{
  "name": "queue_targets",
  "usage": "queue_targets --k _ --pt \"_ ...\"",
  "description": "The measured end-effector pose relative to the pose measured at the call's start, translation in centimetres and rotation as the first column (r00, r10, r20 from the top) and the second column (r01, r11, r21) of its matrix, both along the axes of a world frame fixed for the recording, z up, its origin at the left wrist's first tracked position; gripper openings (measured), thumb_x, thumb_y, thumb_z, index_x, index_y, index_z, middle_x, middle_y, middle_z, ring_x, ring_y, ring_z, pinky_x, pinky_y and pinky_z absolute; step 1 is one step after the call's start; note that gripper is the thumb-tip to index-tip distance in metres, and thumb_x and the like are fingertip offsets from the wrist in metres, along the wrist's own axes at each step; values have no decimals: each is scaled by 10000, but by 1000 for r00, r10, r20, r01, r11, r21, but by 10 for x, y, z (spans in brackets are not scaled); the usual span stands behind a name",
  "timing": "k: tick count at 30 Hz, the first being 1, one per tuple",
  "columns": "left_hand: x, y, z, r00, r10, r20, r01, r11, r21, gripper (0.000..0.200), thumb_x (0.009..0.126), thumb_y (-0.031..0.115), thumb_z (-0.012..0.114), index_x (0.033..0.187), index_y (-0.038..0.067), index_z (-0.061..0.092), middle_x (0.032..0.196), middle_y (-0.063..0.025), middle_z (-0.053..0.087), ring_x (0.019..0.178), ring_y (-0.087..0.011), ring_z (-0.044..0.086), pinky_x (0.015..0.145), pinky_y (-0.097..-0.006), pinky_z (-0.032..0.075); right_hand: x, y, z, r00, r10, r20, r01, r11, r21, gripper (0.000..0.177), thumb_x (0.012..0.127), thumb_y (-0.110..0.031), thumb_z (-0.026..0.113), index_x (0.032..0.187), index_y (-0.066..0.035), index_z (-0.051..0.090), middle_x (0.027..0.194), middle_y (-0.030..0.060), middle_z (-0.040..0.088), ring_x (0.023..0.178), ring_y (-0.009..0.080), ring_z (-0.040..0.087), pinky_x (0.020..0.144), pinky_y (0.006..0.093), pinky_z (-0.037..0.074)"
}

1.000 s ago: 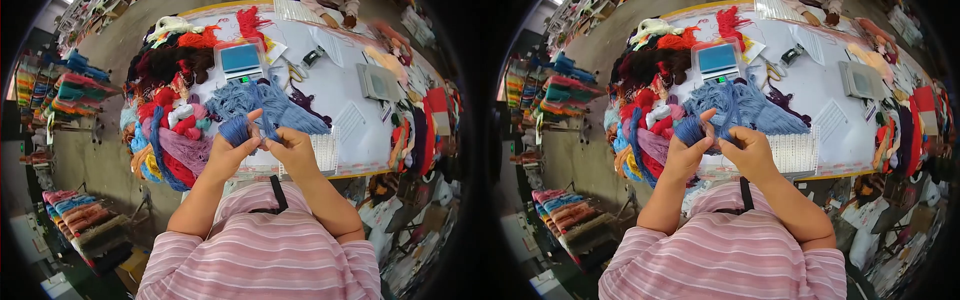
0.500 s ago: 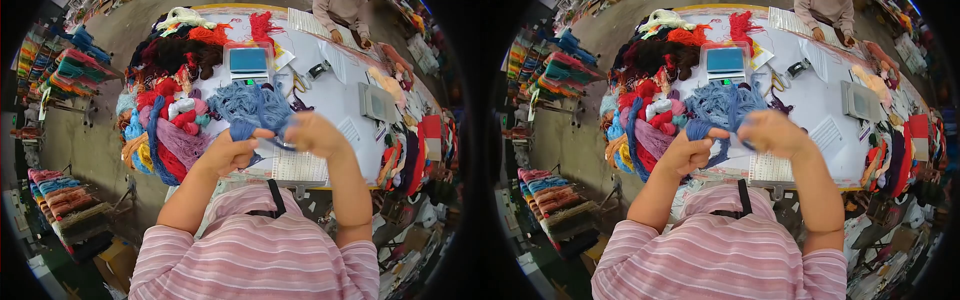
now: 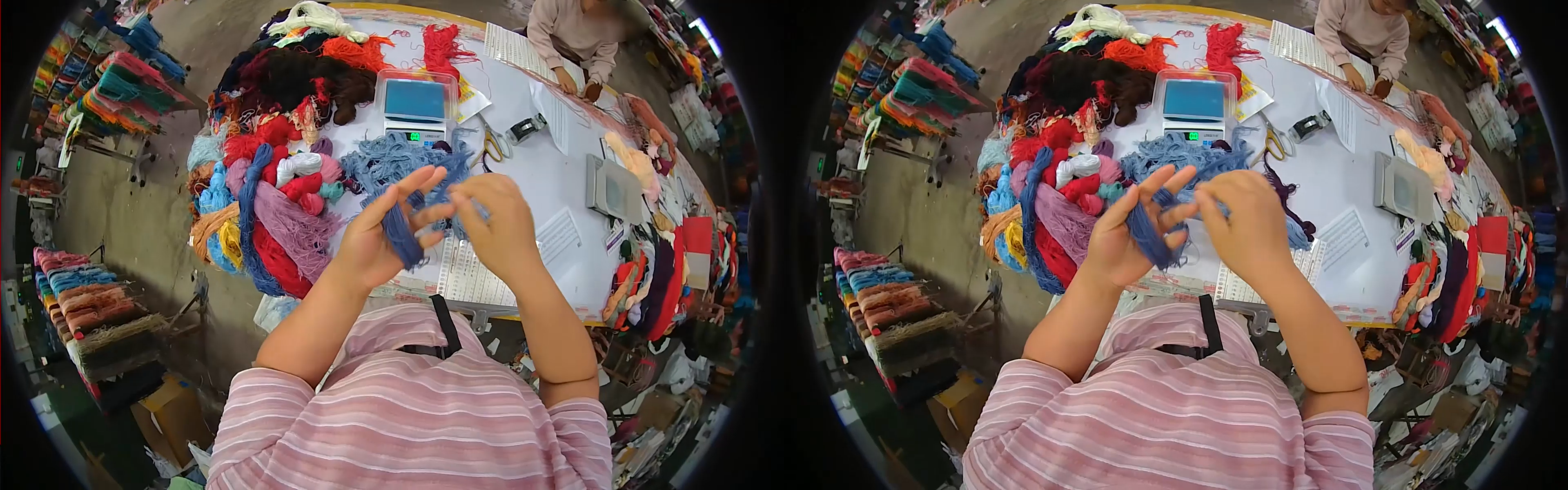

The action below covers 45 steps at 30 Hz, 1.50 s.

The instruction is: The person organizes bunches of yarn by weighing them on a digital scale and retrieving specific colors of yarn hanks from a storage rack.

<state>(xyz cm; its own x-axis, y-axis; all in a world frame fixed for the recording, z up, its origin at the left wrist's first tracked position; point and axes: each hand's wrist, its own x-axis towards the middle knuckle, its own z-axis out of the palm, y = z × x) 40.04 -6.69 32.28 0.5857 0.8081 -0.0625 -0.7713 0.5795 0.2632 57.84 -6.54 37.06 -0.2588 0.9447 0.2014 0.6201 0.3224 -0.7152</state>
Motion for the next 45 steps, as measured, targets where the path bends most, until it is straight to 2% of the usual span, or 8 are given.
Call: queue_targets --k 1,11,17,30,36,39,42,45 --pt "1 1 3 1000 6 1 -6 1000 -4 464 975 317 358 1377 85 365 1447 -132 309 1175 -287 494 855 -384 498 -1 -3 1 985 -173 9 168 965 201 95 809 -126 609 858 -60 658 811 96 619 783 259 582 713 361 445" --pt "1 7 9 980 12 -198 12 993 119 572 953 379 342 1371 -11 339 1419 -135 356 1290 -259 363 1056 -408 290 -10 -9 -33 910 -44 -411 -118 925 -360 127 723 -83 694 816 -31 624 799 14 586 755 118 521 678 267 411" --pt "-8 6 15 764 142 -630 28 967 252 498 739 -61 627 1225 5 545 984 -20 541 921 -112 534 834 -244 417 -12 -7 -33 767 -253 -589 -135 834 -535 103 757 -92 679 794 -12 627 751 -16 594 677 56 491 610 217 393" --pt "-19 19 -1 678 348 -648 53 856 515 547 701 -5 414 1240 -43 500 875 -33 550 849 -143 542 825 -283 421 -11 5 -32 500 -369 -784 -299 776 -555 51 852 -38 515 902 -31 525 697 35 565 716 98 530 693 239 413" --pt "-28 23 19 908 -70 -413 178 957 229 393 834 107 511 1184 -70 526 593 18 423 413 -47 304 404 -209 271 3 15 -13 696 -238 -677 -380 678 -629 91 887 -130 572 910 -48 604 680 1 541 536 51 424 498 206 342" --pt "-68 22 6 799 -203 -566 386 894 225 337 924 282 505 962 -36 611 505 64 312 390 -30 267 344 -211 183 56 28 -14 253 -427 -868 -541 682 -493 161 930 -162 504 968 -36 598 604 -50 407 440 44 305 402 220 255" --pt "-135 20 -19 995 19 -100 -3 987 162 298 965 265 427 837 15 530 513 80 209 381 -32 183 330 -200 144 149 35 -36 -79 -460 -884 -344 845 -409 237 970 -187 417 1020 -30 588 566 -64 206 419 49 214 363 216 193" --pt "-203 15 -23 900 415 -133 -420 908 -8 302 998 251 328 909 30 513 529 75 199 394 -31 166 348 -196 140 257 19 -69 -177 -492 -852 -85 870 -485 241 968 -175 418 1039 -21 589 560 -63 204 421 52 191 360 212 179"
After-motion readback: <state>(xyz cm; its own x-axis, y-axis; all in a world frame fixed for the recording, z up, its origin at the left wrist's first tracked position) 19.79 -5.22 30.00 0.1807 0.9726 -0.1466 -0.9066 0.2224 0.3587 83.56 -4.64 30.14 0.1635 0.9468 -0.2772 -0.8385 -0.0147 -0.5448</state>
